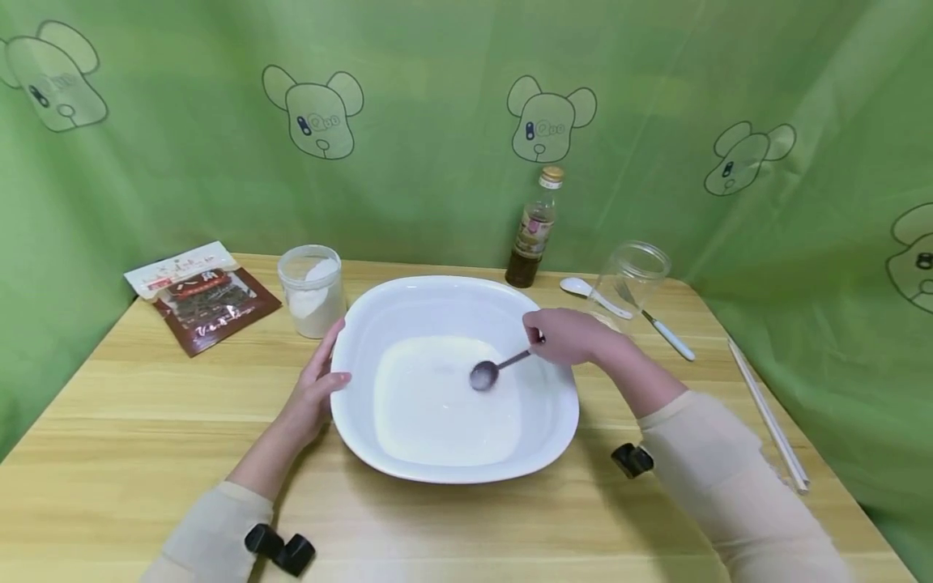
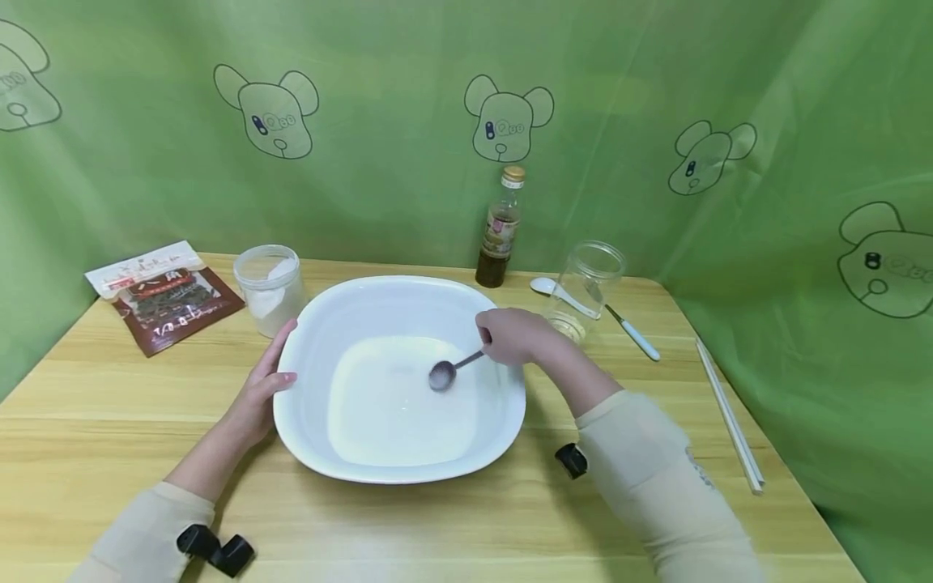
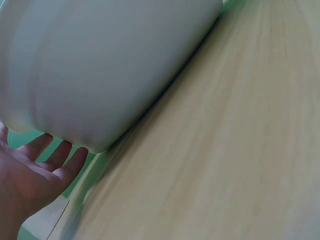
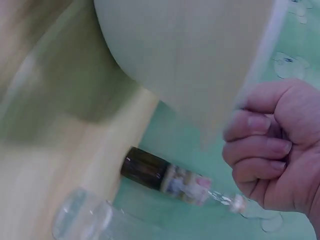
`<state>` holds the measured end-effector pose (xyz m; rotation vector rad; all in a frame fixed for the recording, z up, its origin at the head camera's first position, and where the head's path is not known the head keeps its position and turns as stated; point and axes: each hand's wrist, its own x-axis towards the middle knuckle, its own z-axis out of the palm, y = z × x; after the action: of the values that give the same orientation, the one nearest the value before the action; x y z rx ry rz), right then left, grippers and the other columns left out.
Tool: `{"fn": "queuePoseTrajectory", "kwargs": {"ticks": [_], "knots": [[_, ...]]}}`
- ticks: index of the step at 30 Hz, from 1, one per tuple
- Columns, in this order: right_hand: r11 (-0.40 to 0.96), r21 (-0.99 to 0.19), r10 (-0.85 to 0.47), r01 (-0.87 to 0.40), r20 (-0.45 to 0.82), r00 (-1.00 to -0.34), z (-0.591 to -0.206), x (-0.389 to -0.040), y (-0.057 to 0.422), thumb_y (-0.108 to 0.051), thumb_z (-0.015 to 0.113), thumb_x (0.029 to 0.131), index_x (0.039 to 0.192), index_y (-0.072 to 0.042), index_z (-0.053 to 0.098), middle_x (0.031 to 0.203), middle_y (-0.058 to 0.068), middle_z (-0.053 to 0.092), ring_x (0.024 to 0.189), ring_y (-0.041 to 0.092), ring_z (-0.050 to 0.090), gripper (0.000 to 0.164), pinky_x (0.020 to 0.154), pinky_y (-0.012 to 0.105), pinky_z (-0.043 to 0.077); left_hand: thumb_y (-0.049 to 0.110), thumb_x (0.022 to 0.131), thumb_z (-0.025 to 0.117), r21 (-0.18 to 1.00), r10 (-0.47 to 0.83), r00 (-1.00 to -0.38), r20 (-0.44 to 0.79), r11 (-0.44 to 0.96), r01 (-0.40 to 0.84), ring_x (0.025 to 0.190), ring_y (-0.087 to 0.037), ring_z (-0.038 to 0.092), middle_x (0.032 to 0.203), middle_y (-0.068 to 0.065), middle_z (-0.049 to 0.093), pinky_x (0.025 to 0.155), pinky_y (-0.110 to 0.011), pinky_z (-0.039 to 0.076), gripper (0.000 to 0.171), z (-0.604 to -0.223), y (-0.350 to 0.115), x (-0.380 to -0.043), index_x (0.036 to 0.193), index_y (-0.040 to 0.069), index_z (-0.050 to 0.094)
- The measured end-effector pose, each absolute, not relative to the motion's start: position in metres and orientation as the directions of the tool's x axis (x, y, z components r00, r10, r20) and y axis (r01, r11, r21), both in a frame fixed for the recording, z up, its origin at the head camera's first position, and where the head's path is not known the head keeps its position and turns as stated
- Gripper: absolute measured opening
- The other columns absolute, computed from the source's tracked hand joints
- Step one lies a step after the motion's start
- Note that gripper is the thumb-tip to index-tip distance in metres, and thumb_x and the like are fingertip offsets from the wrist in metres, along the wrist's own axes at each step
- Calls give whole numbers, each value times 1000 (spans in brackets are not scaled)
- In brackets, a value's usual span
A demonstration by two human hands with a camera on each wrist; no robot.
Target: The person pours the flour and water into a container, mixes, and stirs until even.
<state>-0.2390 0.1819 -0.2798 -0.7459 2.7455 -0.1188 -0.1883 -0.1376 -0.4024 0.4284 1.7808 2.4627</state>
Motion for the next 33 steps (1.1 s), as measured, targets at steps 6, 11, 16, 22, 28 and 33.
{"fn": "queuePoseTrajectory", "kwargs": {"ticks": [6,11,16,22,28,33], "knots": [[837,-312,-519,-449,-191,-833,-308,-254,151,-12,53,81,76,-10,51,71,1,52,65,16,46,6,59,28,40,4,72,42,938,221,-956,192,-326,113,109,-27,38,140,-13,14,79,-33,46,75,-403,-136,-189,139,14,11],[744,-489,-619,-455,-250,-745,-324,-247,125,-11,52,83,76,-9,49,69,1,50,59,13,45,7,56,24,40,3,73,42,938,224,-954,199,-325,120,110,-27,38,140,-12,13,81,-33,45,74,-403,-135,-189,139,14,11],[661,-543,-736,-518,-333,-590,-317,-229,124,-7,52,82,72,-10,48,62,-2,47,51,8,41,11,50,21,37,3,73,42,940,218,-957,191,-322,114,110,-28,37,140,-13,14,80,-35,45,75,-402,-135,-189,139,15,11],[683,-429,-730,-591,-386,-564,-299,-218,159,-7,55,79,69,-13,48,66,-6,49,58,9,42,13,58,23,39,3,73,42,943,217,-961,172,-319,97,110,-30,37,140,-13,15,77,-36,47,75,-400,-137,-189,140,16,11],[823,-234,-569,-518,-340,-749,-280,-228,187,-7,54,79,69,-12,48,64,-1,46,58,14,43,12,52,25,38,3,73,42,941,218,-961,173,-324,96,114,-33,30,141,-11,12,81,-36,44,75,-400,-137,-188,140,16,11],[876,-143,-482,-461,-215,-850,-288,-246,176,-11,54,80,74,-11,49,66,0,49,59,16,46,7,51,26,39,3,73,42,940,215,-961,177,-327,100,116,-32,28,142,-10,10,83,-35,44,75,-401,-137,-188,140,16,11]]}}
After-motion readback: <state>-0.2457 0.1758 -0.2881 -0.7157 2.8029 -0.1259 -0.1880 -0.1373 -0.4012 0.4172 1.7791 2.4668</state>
